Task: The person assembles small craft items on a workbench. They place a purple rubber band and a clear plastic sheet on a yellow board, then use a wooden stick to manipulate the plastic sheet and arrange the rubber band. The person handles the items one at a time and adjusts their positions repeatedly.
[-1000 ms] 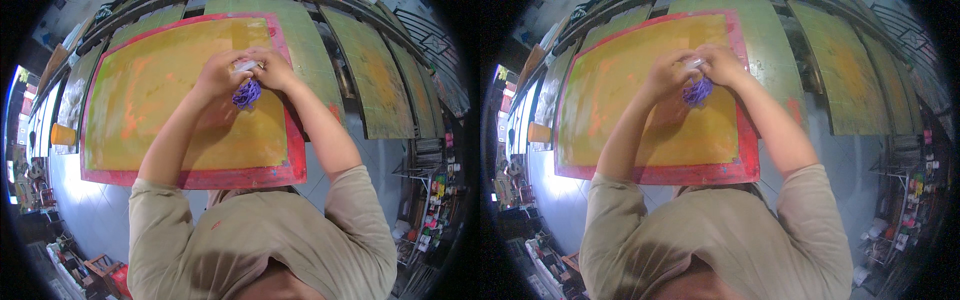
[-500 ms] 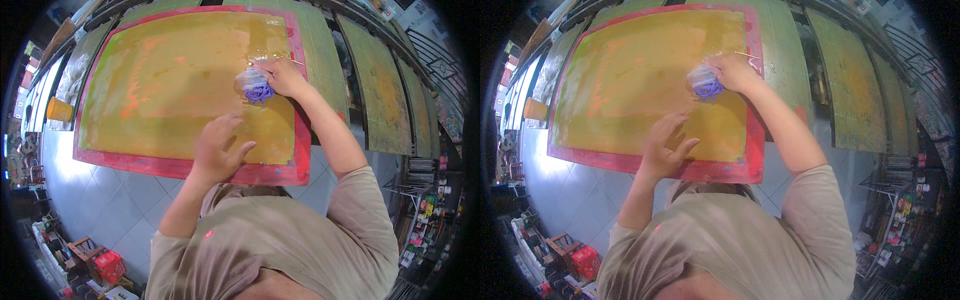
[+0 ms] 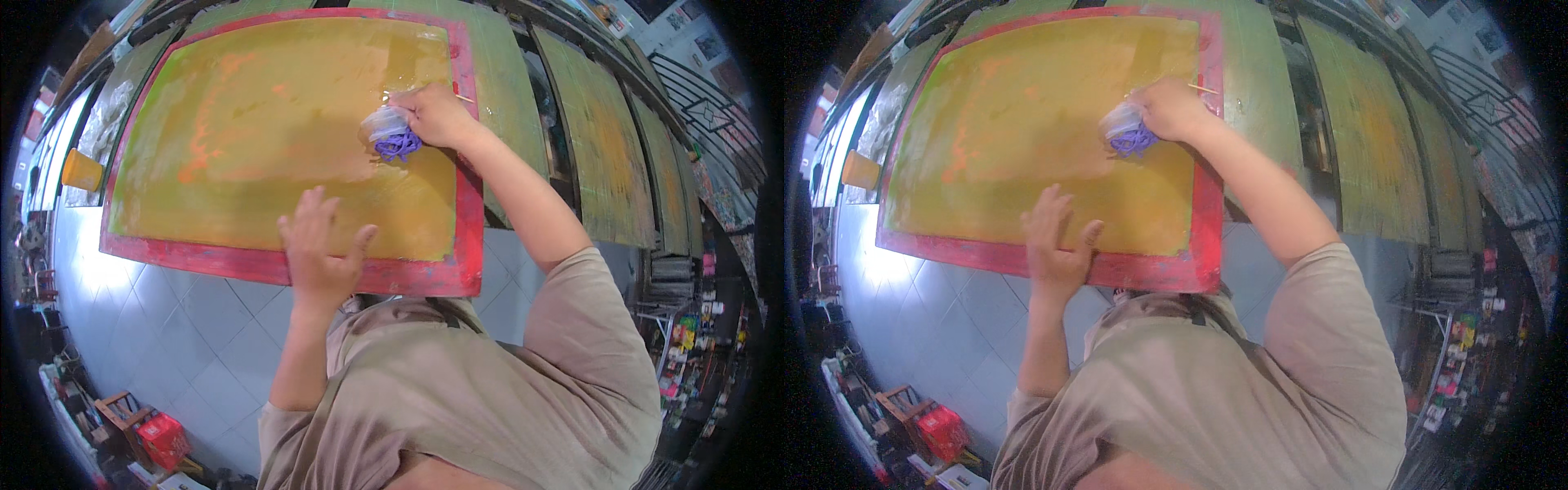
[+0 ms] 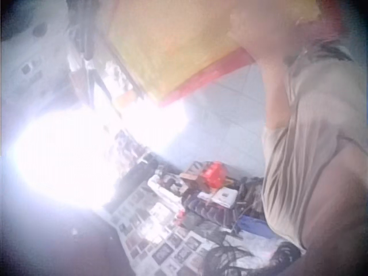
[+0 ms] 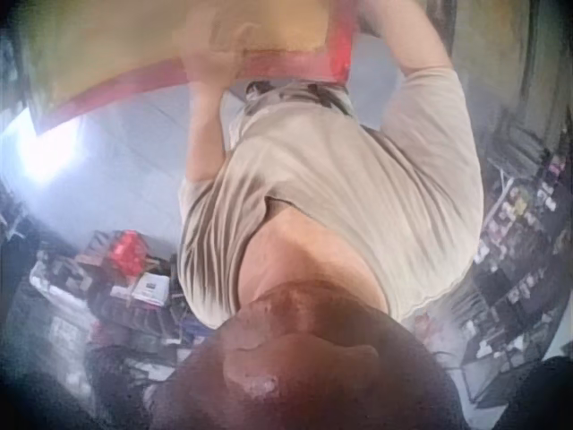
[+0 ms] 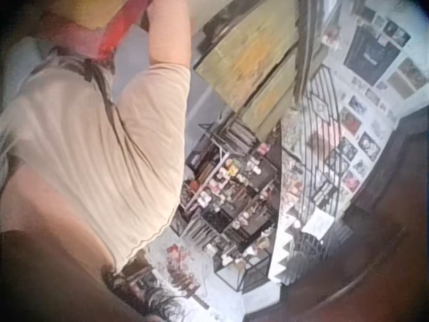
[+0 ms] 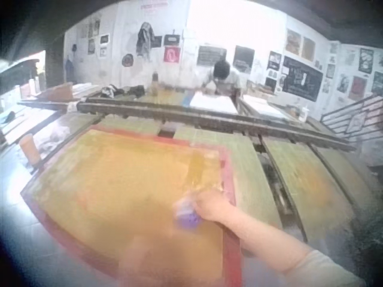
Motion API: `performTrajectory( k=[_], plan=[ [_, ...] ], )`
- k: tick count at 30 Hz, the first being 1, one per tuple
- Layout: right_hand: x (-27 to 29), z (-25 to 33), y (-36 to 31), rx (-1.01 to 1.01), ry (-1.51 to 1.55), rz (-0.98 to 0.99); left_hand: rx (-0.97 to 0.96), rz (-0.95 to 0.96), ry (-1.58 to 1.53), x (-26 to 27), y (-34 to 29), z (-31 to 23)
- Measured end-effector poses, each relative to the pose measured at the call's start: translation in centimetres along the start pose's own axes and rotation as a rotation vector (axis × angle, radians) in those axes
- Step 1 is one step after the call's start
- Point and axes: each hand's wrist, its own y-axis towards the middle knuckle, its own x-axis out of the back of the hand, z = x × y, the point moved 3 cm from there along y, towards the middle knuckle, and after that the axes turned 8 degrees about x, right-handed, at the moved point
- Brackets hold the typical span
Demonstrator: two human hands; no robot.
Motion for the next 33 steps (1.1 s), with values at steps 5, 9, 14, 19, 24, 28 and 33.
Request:
performTrajectory(
  k=[5, 9, 14, 19, 24, 28, 33],
  plan=[
    [1.3, -1.4, 1.8, 0.163, -0.015, 0.107, 0.284, -0.192, 0.165, -0.4, 0.3, -0.1],
    [2.3, -3.1, 3.1, 0.047, 0.348, 0.194, 0.54, -0.258, 0.247, -0.7, 0.1, -0.9],
    [0.6, -6.6, 5.4, 0.134, 0.609, 0.128, 0.584, -0.286, 0.213, -1.0, 0.7, -2.3],
    [1.4, -10.1, 6.8, 0.162, 0.601, 0.148, 0.71, -0.524, 0.27, -0.2, -1.8, -0.2],
    [1.3, -11.3, 6.3, -0.037, 0.54, 0.064, 1.114, -0.87, -0.293, 0.7, -7.1, 3.3],
    [1.8, -12.8, 5.2, -0.124, 0.49, -0.087, 1.165, -0.806, -0.694, -0.6, -7.6, 2.6],
    [3.9, -13.1, 1.2, -0.04, 0.396, 0.205, 1.077, -0.813, -0.976, -0.6, -7.3, 3.7]
  ],
)
